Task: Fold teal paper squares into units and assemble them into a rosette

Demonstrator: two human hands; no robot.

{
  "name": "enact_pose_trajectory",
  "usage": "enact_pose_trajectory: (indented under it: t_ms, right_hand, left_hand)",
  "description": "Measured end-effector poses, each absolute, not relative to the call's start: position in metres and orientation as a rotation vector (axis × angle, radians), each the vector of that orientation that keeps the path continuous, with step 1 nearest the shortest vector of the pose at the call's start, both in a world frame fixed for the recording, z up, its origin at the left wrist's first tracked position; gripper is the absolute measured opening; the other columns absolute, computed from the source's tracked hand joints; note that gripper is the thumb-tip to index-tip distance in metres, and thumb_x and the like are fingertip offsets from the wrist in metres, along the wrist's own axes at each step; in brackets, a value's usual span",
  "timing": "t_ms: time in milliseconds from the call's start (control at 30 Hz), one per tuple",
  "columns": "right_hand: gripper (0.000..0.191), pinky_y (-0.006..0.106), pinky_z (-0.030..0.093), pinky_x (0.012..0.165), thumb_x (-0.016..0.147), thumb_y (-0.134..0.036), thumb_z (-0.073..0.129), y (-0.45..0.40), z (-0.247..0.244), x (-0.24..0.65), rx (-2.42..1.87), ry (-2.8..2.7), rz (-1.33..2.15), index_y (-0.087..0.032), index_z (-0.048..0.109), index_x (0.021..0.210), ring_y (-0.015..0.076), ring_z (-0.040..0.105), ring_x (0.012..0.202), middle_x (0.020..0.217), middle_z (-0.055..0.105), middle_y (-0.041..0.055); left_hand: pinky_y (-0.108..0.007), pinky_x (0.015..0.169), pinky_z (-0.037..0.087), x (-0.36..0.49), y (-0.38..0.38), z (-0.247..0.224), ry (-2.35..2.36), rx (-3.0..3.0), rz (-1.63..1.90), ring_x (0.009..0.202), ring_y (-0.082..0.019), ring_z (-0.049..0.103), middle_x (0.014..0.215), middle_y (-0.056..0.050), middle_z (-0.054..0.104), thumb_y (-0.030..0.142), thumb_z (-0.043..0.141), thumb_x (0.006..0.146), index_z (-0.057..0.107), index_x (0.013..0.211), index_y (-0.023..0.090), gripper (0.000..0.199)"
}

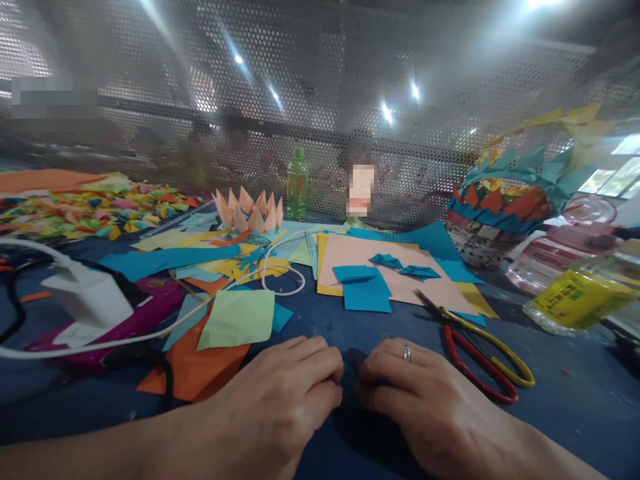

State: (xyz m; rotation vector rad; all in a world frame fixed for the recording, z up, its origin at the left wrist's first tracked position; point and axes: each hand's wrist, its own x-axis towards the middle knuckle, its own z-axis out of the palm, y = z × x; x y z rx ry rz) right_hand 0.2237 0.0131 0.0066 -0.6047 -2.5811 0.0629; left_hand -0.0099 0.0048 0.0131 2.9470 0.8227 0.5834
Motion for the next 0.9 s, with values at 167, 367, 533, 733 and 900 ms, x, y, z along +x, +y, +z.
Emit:
enact_pose_trajectory:
  t_ms: [167, 367, 533, 733, 900]
  right_hand:
    - [0.035, 0.032, 0.047, 0.069, 0.09, 0.002, 0.036, 0.0136, 0.0074, 0.2233, -0.604, -2.566, 0.036, -0.012, 0.067, 0.081, 0.0179, 0.054, 0.077, 0.081, 0.063, 0.0073]
    - [0.033, 0.031, 0.046, 0.069, 0.088, 0.004, 0.038, 0.0131, 0.0074, 0.2231, -0.633, -2.555, 0.034, -0.013, 0.065, 0.08, 0.0181, 0.055, 0.078, 0.081, 0.063, 0.007]
    - [0.032, 0.03, 0.044, 0.066, 0.085, 0.005, 0.039, 0.0137, 0.0055, 0.2237, -0.629, -2.553, 0.079, -0.013, 0.063, 0.076, 0.0171, 0.053, 0.075, 0.08, 0.061, 0.0062]
    - [0.032, 0.029, 0.044, 0.065, 0.083, 0.007, 0.038, 0.0133, 0.0085, 0.2213, -0.656, -2.547, 0.113, -0.013, 0.061, 0.073, 0.0167, 0.051, 0.073, 0.078, 0.061, 0.0067]
    - [0.033, 0.029, 0.044, 0.064, 0.085, 0.006, 0.038, 0.0119, 0.0112, 0.2189, -0.661, -2.532, 0.085, -0.014, 0.062, 0.072, 0.0163, 0.051, 0.072, 0.077, 0.062, 0.006]
  left_hand:
    - [-0.031, 0.088, 0.043, -0.0101, 0.0076, 0.0094, 0.812, 2.93, 0.574, 0.087, -0.019, 0.05, 0.096, -0.003, 0.056, -0.004, 0.04, 0.068, 0.058, 0.09, 0.016, 0.035]
    - [-0.033, 0.083, 0.046, -0.0075, 0.006, 0.0124, 0.813, 3.034, 0.602, 0.082, -0.021, 0.052, 0.091, -0.006, 0.058, -0.004, 0.037, 0.069, 0.06, 0.084, 0.015, 0.033]
    - [-0.032, 0.081, 0.047, -0.006, 0.0073, 0.0163, 0.86, 3.082, 0.56, 0.081, -0.021, 0.053, 0.087, -0.006, 0.059, -0.003, 0.038, 0.072, 0.06, 0.082, 0.016, 0.031]
    - [-0.032, 0.076, 0.047, -0.0063, 0.0052, 0.0125, 0.852, 3.068, 0.668, 0.082, -0.021, 0.054, 0.09, -0.006, 0.063, -0.001, 0.042, 0.074, 0.062, 0.089, 0.016, 0.029]
    - [-0.032, 0.072, 0.046, -0.0033, 0.0034, 0.0122, 0.701, 3.123, 0.613, 0.079, -0.02, 0.054, 0.092, -0.005, 0.065, 0.006, 0.047, 0.08, 0.062, 0.093, 0.016, 0.023]
